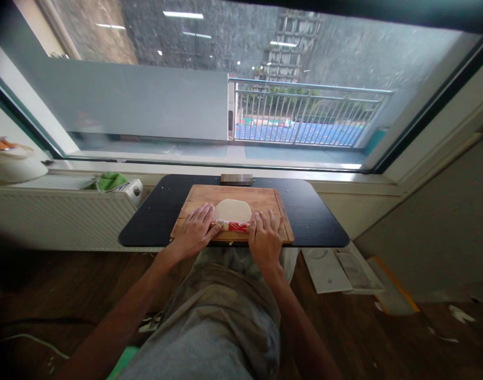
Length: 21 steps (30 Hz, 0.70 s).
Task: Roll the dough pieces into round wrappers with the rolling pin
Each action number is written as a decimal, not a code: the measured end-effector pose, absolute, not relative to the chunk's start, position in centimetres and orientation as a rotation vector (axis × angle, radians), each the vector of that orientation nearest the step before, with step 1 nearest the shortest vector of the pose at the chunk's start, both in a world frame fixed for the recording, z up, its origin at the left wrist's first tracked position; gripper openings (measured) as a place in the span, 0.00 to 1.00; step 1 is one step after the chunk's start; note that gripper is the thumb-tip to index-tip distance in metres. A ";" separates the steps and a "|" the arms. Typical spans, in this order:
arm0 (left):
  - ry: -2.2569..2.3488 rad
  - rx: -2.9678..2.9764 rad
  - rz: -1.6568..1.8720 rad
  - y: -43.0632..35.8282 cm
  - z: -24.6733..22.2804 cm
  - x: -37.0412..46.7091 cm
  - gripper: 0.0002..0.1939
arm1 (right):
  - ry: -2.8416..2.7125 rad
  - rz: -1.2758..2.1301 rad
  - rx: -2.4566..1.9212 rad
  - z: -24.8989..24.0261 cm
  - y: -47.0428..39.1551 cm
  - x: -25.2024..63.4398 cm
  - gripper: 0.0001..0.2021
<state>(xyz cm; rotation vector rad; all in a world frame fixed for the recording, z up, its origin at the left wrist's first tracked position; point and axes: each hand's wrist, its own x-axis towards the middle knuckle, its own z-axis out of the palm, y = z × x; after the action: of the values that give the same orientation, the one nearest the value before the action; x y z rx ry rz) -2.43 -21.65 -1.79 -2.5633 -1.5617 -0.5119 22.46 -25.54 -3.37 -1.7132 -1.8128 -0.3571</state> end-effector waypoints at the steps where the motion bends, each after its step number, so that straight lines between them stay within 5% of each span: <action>1: -1.566 -2.573 -0.500 -21.1 -1.5 -2.3 0.37 | -1.824 -0.349 -1.724 -3.0 -25.0 22.5 0.26; 21: -1.985 -2.352 -0.441 -9.7 1.7 0.8 0.29 | -2.052 -0.215 -2.027 1.0 -12.6 23.6 0.21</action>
<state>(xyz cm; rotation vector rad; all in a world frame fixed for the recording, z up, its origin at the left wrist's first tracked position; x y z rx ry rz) 0.77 -9.72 1.65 -2.3516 -1.9847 -0.4406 23.65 -12.58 1.03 -2.0268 -2.0524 -0.2152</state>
